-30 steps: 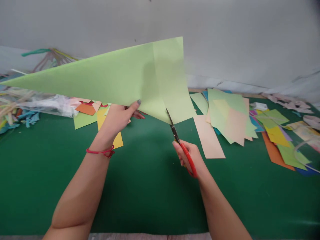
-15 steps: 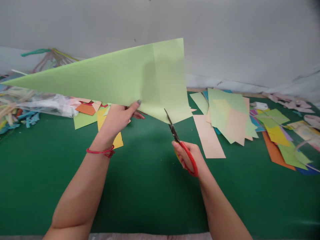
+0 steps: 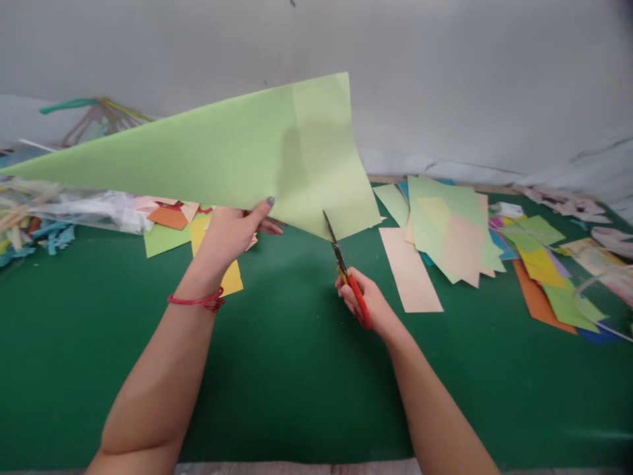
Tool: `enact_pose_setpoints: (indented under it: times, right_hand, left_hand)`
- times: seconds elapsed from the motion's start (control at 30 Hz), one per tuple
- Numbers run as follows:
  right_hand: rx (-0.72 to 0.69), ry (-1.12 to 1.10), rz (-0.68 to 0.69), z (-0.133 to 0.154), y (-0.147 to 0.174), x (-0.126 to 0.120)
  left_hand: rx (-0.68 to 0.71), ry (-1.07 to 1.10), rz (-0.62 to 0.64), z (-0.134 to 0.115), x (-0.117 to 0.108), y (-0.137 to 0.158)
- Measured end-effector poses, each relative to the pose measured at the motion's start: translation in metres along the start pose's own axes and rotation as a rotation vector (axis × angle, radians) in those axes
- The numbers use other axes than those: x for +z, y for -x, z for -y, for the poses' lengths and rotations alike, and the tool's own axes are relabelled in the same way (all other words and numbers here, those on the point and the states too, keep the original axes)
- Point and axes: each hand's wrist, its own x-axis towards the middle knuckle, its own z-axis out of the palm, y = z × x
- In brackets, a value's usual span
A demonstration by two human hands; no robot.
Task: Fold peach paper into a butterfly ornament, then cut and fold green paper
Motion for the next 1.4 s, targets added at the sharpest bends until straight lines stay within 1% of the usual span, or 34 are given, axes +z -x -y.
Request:
enact_pose_setpoints:
  times: [0.1, 0.2, 0.43, 0.63, 0.87, 1.0, 1.13, 1.4]
  right_hand:
    - [-0.069, 0.033, 0.056, 0.005, 0.004, -0.001]
    - [-0.097, 0.063, 0.091, 0.008, 0.007, -0.001]
    - [-0.099, 0.097, 0.129, 0.013, 0.011, -0.001]
    - [-0.071, 0.042, 0.124, 0.012, 0.010, -0.001]
    - [-0.047, 0.018, 0.040, 0.010, 0.007, 0.002]
    - [-0.004, 0.034, 0.002, 0.012, 0.007, 0.002]
    - [0.008, 0.065, -0.024, 0.014, 0.008, 0.003]
    - [0.027, 0.017, -0.087, 0.016, 0.008, 0.006]
  left_hand:
    - [0.000, 0.001, 0.012, 0.001, 0.000, -0.001]
    - [0.003, 0.026, 0.017, 0.003, 0.001, -0.001]
    - [-0.002, -0.010, 0.035, 0.000, 0.003, -0.002]
    - [-0.022, 0.001, 0.050, 0.000, 0.003, -0.003]
    - [-0.031, 0.003, 0.104, 0.002, 0.003, -0.002]
    - [0.005, 0.011, 0.105, 0.002, 0.006, -0.001]
    - [0.028, 0.010, 0.104, 0.002, 0.009, -0.001]
    - [0.006, -0.043, 0.095, -0.007, 0.010, 0.005]
